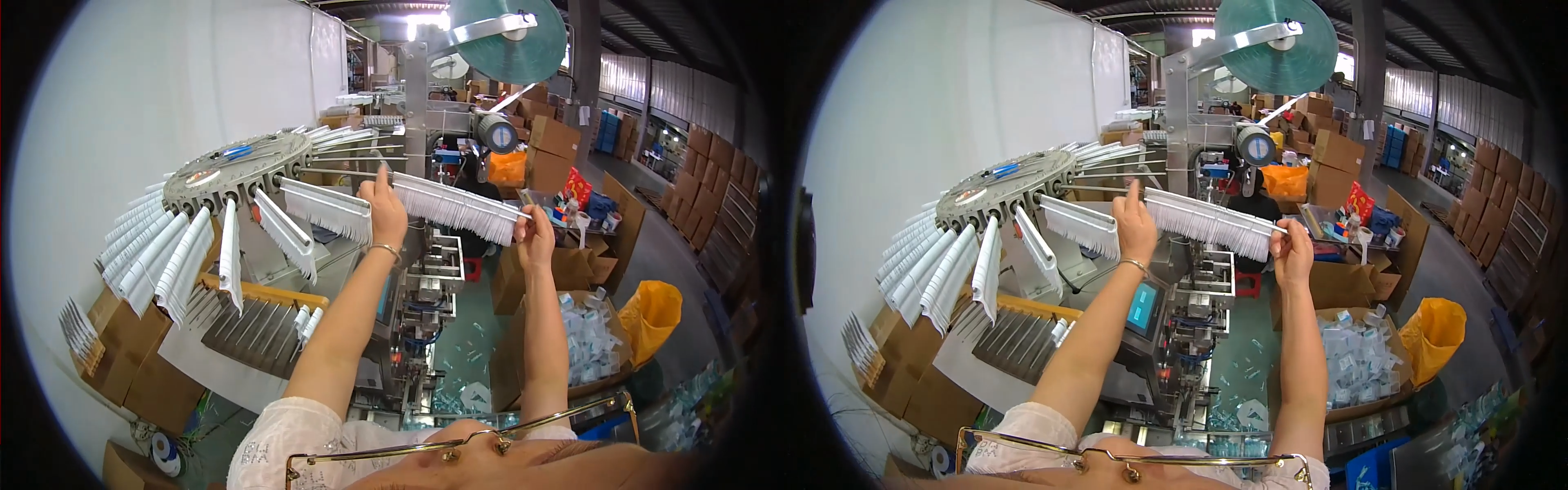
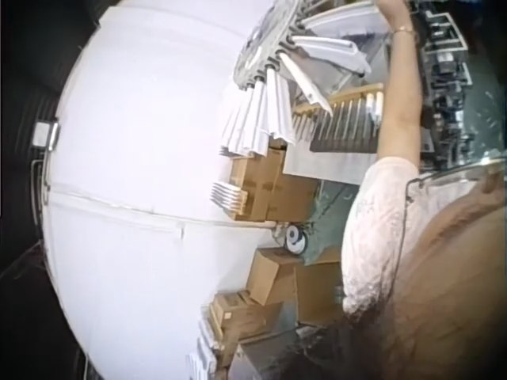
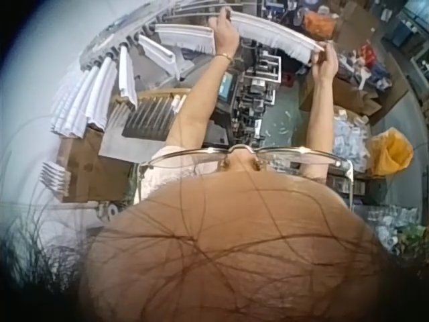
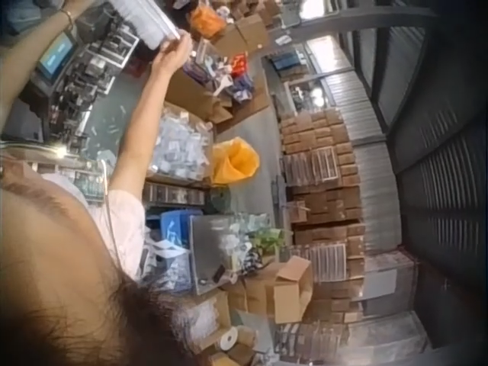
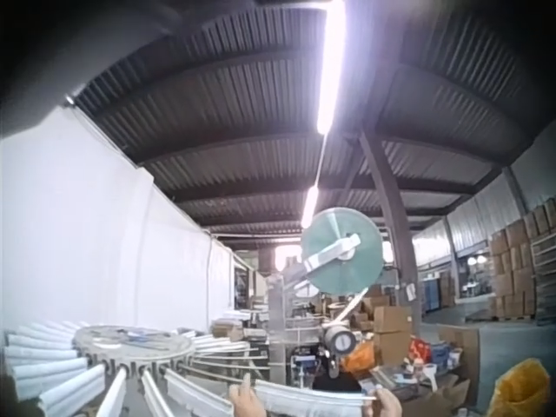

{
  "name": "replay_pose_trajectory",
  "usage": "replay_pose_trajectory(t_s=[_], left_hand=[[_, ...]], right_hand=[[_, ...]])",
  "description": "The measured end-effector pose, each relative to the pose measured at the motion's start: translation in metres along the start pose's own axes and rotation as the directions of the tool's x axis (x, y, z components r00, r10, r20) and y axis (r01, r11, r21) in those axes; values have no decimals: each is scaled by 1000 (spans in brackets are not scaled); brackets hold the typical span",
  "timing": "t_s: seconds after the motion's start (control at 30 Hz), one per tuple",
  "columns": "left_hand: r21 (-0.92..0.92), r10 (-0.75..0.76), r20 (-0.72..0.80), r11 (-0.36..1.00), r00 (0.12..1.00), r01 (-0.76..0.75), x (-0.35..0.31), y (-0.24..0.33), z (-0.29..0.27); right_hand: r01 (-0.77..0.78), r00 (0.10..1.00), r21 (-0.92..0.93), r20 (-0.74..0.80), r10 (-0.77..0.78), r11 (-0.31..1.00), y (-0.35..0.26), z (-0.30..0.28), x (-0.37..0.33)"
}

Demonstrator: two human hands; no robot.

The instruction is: The recorder is loading plastic tubes into a large rotary machine for processing or packaging.

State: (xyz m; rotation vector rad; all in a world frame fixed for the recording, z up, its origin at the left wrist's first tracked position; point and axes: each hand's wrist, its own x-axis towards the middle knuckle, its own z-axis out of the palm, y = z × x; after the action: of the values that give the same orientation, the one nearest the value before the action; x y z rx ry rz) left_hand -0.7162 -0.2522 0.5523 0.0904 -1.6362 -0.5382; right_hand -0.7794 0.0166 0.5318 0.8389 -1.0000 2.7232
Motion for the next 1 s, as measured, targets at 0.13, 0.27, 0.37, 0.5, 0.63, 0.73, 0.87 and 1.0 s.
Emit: replay_pose_trajectory(t_s=[0.13,0.27,0.37,0.5,0.63,0.73,0.87,1.0], left_hand=[[45,23,31,999,999,-24,-56,35,-18],[-301,352,340,919,872,-254,-118,59,-77],[-491,492,461,835,739,-249,-138,55,-125],[-621,573,672,781,469,-64,-143,28,-195],[-479,354,867,786,350,391,-145,0,-261],[-316,176,937,798,303,514,-142,-20,-299],[-241,37,945,748,324,618,-142,-38,-325],[-222,1,941,755,338,617,-149,-55,-332]], right_hand=[[27,978,-131,207,1,991,21,32,16],[-18,975,-289,208,81,957,64,83,27],[-97,963,-297,214,165,950,98,117,28],[-36,999,-305,4,39,952,119,135,27],[54,998,-357,-12,-63,932,122,137,29],[-42,999,-119,-13,41,992,124,137,30],[-132,983,44,136,125,990,127,134,29],[52,988,-215,155,-19,975,133,135,30]])
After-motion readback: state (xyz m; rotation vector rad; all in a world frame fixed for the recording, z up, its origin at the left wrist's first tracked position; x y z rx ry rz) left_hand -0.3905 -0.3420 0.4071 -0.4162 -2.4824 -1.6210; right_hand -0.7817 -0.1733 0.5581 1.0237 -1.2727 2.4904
